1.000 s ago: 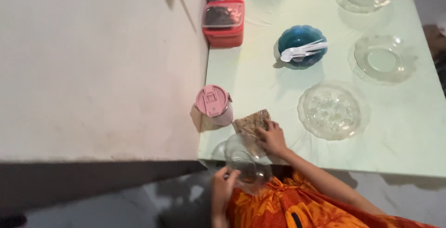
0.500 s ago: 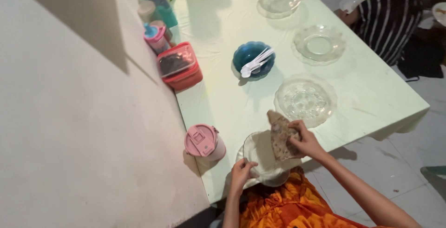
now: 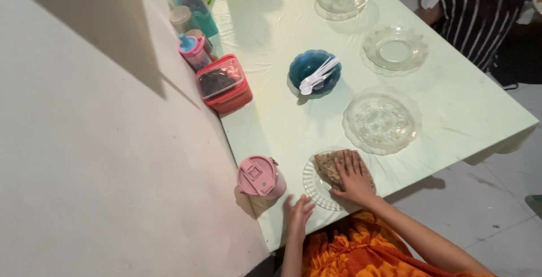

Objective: The recorder is wiping glass plates with a cloth and arranging them on a table.

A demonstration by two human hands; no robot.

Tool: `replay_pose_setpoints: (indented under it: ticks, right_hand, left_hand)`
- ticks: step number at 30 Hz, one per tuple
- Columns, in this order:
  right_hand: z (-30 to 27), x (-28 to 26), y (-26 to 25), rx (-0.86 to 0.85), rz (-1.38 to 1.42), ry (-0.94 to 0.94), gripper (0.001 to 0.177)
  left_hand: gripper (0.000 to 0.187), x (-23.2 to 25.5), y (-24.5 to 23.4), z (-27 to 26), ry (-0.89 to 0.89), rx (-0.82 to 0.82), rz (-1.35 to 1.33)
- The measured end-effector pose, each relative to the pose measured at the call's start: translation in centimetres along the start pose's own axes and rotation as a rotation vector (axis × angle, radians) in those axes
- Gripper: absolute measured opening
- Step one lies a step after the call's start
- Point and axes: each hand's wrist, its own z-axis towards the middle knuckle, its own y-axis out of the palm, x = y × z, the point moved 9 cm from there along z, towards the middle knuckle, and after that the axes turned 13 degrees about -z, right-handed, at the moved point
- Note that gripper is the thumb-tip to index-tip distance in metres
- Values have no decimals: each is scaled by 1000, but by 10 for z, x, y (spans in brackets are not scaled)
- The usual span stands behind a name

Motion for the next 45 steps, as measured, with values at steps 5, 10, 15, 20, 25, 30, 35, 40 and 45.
replay_pose_setpoints:
  ticks: [5, 10, 15, 20, 25, 30, 35, 40, 45]
  right_hand:
    - [0, 0, 6, -16, -1, 26, 110]
    - [0, 2, 11, 0, 9, 62, 108]
    - [0, 3, 6, 77, 70, 74, 108]
    - [-4, 2, 4, 148, 117, 70, 110]
    - [-1, 4, -2, 214, 123, 58, 110]
    - [-4, 3, -1, 187, 126, 81, 110]
    - [-2, 1, -7, 219, 123, 72, 109]
    - [-2, 0, -2, 225, 114, 55, 109]
    - [-1, 0, -1, 222, 126, 49, 106]
  left_hand:
    - [115, 59, -12, -26, 308, 260, -18]
    - [101, 66, -23, 12, 426, 355, 121]
    - [80, 75, -25, 17, 607, 480, 129]
    - [76, 70, -42, 24, 657, 491, 180]
    - [74, 91, -42, 4, 688, 554, 512]
    - [117, 109, -36, -42, 773, 467, 328]
    - [122, 171, 16, -124, 1071, 453, 378]
    - [116, 225, 66, -182, 1360, 519, 698]
    - [108, 263, 107, -175, 1195, 514, 1190]
